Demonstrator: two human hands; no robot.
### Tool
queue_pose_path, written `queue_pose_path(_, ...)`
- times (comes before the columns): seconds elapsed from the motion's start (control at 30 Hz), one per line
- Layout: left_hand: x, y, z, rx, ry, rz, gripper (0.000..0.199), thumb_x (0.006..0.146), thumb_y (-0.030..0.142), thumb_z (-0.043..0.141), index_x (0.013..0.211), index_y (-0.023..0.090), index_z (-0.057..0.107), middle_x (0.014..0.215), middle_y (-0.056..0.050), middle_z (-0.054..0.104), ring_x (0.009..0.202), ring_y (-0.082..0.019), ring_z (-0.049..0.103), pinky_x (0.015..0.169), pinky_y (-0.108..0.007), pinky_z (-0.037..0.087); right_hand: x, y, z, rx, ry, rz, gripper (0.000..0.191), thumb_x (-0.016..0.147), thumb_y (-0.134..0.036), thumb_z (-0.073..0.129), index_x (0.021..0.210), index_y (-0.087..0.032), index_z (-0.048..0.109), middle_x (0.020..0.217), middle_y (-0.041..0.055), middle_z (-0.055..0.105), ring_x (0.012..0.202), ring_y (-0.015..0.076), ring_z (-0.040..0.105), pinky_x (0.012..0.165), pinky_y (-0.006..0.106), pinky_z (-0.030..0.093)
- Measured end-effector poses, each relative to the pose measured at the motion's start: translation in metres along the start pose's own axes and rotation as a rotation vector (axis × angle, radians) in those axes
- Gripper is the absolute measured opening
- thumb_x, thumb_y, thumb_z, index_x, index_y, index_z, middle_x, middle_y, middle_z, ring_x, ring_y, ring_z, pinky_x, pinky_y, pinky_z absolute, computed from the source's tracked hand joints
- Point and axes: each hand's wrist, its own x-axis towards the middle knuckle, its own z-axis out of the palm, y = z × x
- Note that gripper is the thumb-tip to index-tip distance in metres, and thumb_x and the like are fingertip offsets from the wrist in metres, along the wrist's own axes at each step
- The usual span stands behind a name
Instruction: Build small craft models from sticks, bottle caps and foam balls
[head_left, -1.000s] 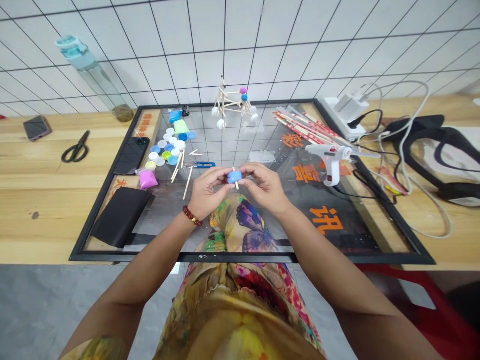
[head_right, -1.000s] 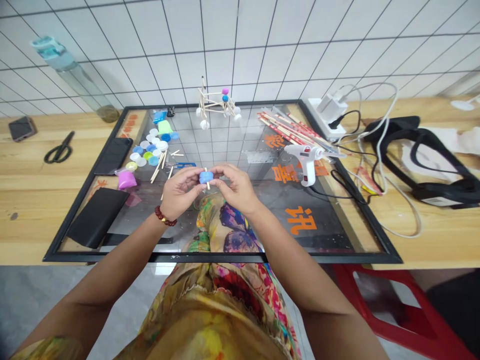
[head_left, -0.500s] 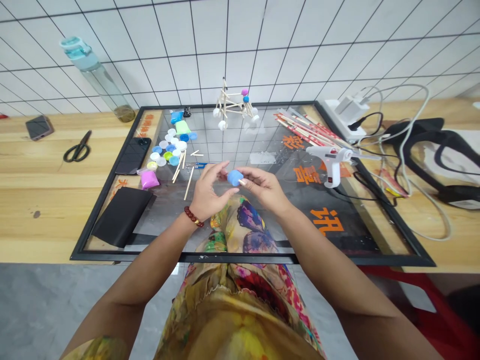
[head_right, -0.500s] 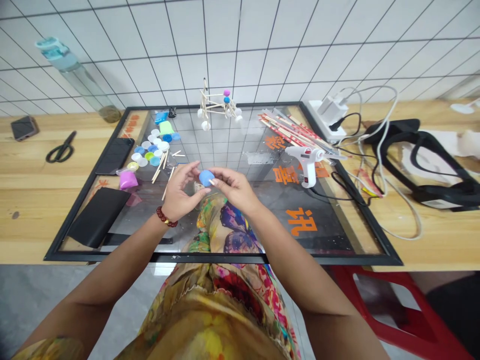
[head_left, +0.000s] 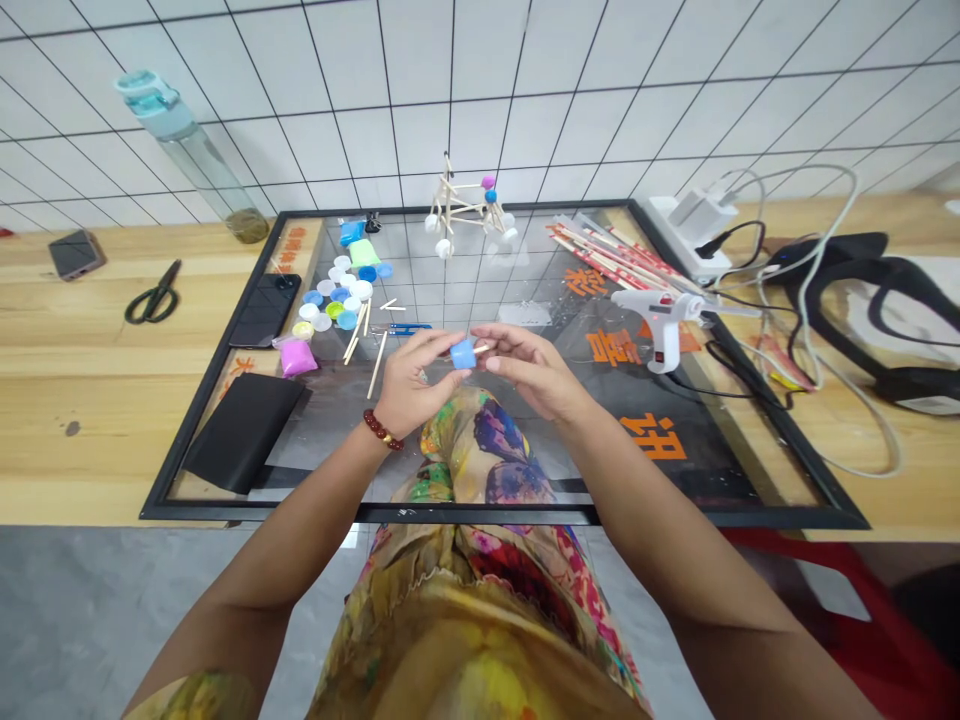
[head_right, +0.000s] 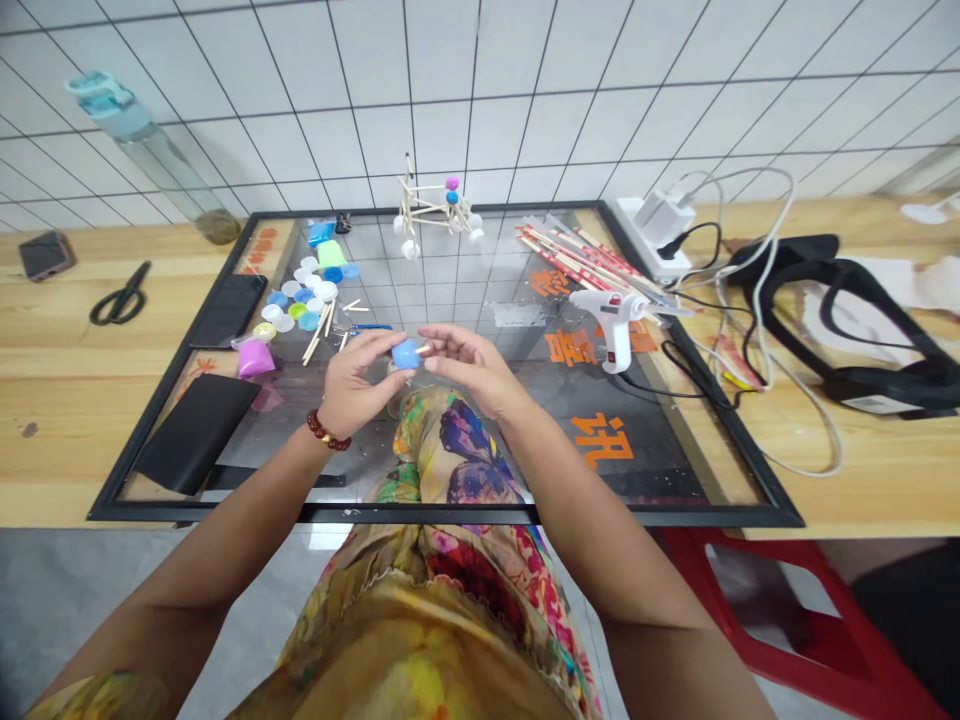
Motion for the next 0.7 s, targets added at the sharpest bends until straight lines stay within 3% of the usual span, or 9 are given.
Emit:
queue_pose_path(0.17, -0.005, -0.002, 0.004, -0.111, -0.031, -0.055, 0.043, 0.083, 0.025, 0.076, 0.125, 0.023, 0.069, 0.113, -0.007, 0.071, 0.096, -0.016, 0.070, 0.083, -0.030, 0.061, 0.000, 0.003, 0.005, -0.027, -0.005, -0.014, 0.036, 0.065, -0.038, 0.091, 0.094, -0.023, 0.076, 0.088, 0.0014, 0.077, 0.082, 0.0166, 0.071, 0.085, 0.035, 0.058)
queue_pose_path(0.33, -0.005, 0.000, 0.007, -0.230, 0.012, -0.177, 0.034, 0.076, 0.033, 0.084, 0.106, 0.020, 0.077, 0.101, -0.006, 0.074, 0.086, -0.016, 0.071, 0.082, -0.030, 0.062, 0.002, 0.012, 0.005, -0.051, 0.051, -0.029, 0.040, 0.063, -0.045, 0.092, 0.092, -0.022, 0.077, 0.083, 0.0011, 0.077, 0.076, 0.0155, 0.070, 0.078, 0.033, 0.058)
queue_pose_path(0.53, -0.004, -0.004, 0.010, -0.360, 0.046, -0.222, 0.037, 0.075, 0.034, 0.084, 0.109, 0.021, 0.077, 0.103, -0.007, 0.071, 0.092, -0.016, 0.071, 0.082, -0.029, 0.063, 0.003, 0.014, 0.003, -0.038, 0.021, -0.063, 0.041, 0.067, -0.042, 0.090, 0.101, -0.025, 0.077, 0.092, 0.0018, 0.078, 0.084, 0.0168, 0.072, 0.087, 0.036, 0.058)
queue_pose_path(0.7, -0.006, -0.007, 0.013, -0.411, 0.092, -0.228, 0.042, 0.077, 0.029, 0.083, 0.118, 0.022, 0.073, 0.111, -0.007, 0.067, 0.096, -0.015, 0.071, 0.086, -0.028, 0.063, 0.003, 0.011, -0.002, -0.075, 0.087, -0.113, 0.044, 0.068, -0.042, 0.089, 0.105, -0.025, 0.074, 0.094, 0.0029, 0.076, 0.090, 0.0169, 0.071, 0.091, 0.036, 0.058)
